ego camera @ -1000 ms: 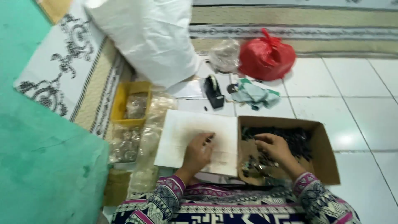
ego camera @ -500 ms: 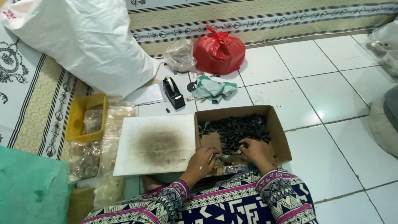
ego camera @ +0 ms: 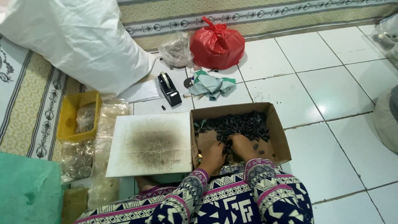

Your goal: Organizing and sorting small metal components from a cardboard box onto a white board.

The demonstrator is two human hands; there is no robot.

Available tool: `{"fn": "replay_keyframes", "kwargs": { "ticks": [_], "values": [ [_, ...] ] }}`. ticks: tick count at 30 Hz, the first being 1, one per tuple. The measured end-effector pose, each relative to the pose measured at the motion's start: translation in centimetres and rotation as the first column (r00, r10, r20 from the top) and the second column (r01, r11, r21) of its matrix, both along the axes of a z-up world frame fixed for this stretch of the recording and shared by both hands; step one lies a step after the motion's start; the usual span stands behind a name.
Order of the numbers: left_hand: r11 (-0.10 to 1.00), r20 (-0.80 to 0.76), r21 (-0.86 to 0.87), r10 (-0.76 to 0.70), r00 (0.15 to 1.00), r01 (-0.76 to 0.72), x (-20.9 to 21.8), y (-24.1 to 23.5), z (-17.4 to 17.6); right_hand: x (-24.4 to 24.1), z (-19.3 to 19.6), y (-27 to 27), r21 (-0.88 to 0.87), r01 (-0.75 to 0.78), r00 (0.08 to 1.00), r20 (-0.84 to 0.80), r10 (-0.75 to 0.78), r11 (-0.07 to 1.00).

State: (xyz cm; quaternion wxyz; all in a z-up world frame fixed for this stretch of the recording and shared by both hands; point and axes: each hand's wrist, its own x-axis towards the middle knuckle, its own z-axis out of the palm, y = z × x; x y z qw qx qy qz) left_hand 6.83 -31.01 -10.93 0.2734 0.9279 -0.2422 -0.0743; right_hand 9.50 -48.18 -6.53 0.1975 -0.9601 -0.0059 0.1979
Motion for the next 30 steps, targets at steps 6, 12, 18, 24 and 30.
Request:
{"fn": "replay_keyframes", "kwargs": {
  "ticks": [6,12,18,24,30],
  "values": [
    [0.993,-0.146,0.109,0.049,0.988,-0.033,-0.8,0.0,0.2,0.3,-2.2,0.3,-0.146,-0.142,0.967,0.193,0.169,0.979],
    [0.983,-0.226,-0.047,0.161,0.961,-0.175,-2.1,0.5,3.5,-1.1,0.5,1.8,0.011,-0.072,0.989,0.127,0.070,0.997],
    [0.969,0.160,-0.209,0.169,0.973,-0.134,-3.3,1.8,1.8,-2.4,-0.5,2.8,0.101,0.006,1.000,0.017,-0.007,0.995],
    [0.920,0.171,-0.311,0.301,0.938,-0.239,-5.5,4.3,3.8,-3.8,-0.4,4.0,0.372,0.113,0.992,0.014,-0.127,0.921],
    [0.861,0.140,-0.411,0.386,0.912,-0.301,-8.4,5.3,8.6,-5.1,1.1,4.7,0.624,0.335,0.941,-0.185,-0.283,0.706]
  ]
}}
